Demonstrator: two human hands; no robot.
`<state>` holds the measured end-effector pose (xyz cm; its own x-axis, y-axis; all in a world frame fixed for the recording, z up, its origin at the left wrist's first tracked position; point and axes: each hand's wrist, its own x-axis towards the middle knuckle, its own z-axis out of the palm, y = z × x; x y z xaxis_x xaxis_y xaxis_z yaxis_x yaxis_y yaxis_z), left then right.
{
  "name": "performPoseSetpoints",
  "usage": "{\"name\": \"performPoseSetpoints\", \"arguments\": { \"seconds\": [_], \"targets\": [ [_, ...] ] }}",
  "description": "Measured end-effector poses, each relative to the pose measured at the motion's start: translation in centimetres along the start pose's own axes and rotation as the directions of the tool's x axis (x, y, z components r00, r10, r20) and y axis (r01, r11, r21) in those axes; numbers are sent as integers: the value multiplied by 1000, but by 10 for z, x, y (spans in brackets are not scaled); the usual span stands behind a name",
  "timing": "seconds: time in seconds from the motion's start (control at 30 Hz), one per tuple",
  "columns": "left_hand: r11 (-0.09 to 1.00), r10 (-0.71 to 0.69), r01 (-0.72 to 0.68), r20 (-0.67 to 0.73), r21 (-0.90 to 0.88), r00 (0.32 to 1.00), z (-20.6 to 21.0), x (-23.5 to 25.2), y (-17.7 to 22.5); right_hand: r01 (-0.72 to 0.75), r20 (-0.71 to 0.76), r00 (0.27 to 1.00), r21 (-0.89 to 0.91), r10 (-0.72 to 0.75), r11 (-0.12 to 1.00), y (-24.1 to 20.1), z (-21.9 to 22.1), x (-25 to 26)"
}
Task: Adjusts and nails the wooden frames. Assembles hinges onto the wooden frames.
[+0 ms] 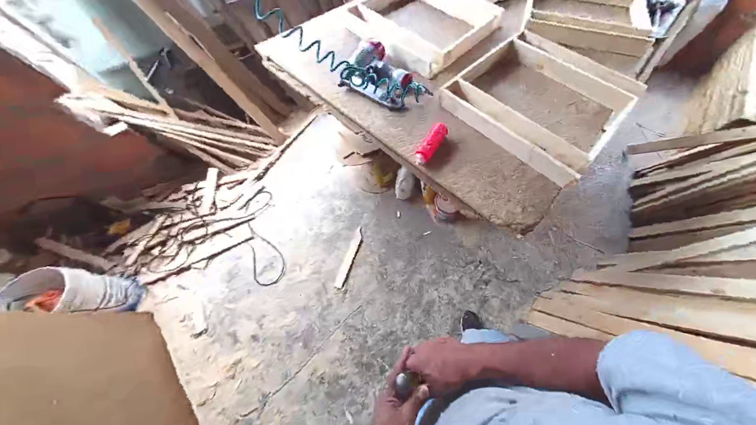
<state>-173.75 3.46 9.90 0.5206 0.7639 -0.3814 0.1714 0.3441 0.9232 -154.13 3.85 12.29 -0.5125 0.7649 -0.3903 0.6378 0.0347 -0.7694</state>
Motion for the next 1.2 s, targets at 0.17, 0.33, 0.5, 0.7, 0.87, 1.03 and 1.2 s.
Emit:
{"name": "performPoseSetpoints", "arguments": {
  "seconds": [0.17,0.33,0.5,0.7,0.87,1.03,1.2],
  "targets": [
    [884,-336,161,358,438,871,118,101,34,-368,-205,858,394,471,842,112,-43,-146],
    [741,-430,-40,518,671,739,256,189,67,-372,-387,416,753,823,542,206,-73,-292],
    [714,-410,-196,628,672,662,353,261,94,-103,-384,-52,920,922,377,257,-78,-377],
    [760,-248,-222,588,611,770,422,353,127,166,-199,-241,956,950,243,334,-119,-427],
    [745,-35,-336,538,575,842,482,441,162,-330,-254,-170,925,952,187,400,-203,-476],
    [701,2,-396,554,593,833,573,498,212,-458,-277,-43,859,960,227,446,-279,-529],
    [701,6,-406,564,587,826,663,532,214,-486,-295,75,823,953,293,531,-327,-586]
  ]
}}
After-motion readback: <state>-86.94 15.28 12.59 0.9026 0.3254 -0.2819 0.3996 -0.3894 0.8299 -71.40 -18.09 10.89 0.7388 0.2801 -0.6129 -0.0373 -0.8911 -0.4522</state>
